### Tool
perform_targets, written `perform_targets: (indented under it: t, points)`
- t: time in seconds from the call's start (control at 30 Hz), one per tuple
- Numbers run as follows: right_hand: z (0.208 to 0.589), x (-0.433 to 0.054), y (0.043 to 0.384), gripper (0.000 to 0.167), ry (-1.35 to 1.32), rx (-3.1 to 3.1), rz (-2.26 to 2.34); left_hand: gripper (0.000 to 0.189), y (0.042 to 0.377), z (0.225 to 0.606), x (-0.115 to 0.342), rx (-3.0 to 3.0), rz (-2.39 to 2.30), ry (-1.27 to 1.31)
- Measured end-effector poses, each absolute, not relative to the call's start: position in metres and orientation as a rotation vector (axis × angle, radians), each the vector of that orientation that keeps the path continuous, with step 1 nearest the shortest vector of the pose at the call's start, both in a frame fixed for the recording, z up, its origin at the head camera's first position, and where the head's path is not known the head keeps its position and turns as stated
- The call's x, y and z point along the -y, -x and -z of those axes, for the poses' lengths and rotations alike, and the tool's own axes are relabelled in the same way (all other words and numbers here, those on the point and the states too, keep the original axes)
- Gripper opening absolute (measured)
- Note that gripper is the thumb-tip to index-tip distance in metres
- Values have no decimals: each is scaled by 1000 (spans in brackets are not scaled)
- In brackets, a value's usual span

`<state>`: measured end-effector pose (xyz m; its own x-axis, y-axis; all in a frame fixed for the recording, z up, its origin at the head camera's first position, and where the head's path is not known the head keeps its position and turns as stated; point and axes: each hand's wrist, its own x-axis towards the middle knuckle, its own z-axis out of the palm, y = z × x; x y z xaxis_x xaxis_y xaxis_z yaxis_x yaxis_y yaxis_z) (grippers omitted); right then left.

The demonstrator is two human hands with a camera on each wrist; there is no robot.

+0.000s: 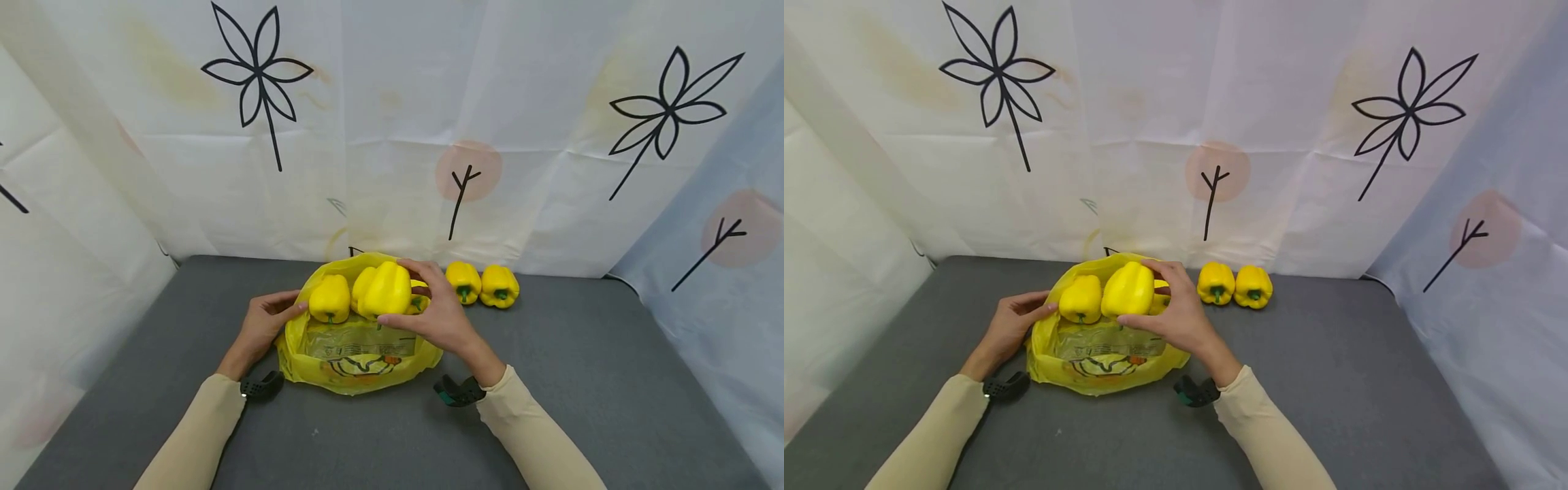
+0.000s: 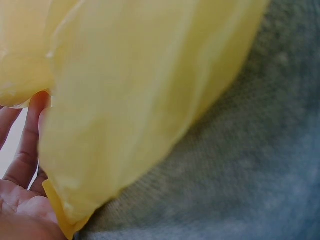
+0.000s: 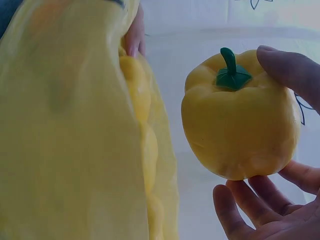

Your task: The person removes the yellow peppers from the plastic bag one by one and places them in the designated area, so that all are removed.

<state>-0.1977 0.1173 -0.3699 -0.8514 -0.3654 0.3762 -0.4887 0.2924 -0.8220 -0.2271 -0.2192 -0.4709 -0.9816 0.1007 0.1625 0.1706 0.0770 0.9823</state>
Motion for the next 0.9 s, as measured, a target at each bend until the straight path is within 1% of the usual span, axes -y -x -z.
perform_targets:
  t: [0.63, 0.9]
  points:
    - [366, -158, 199, 84, -668, 2442, -1680, 45, 228, 469, 219, 2266, 2106, 245]
    - [362, -169, 199, 82, -665, 2392, -1698, 44, 227, 469, 219, 2262, 2097, 252]
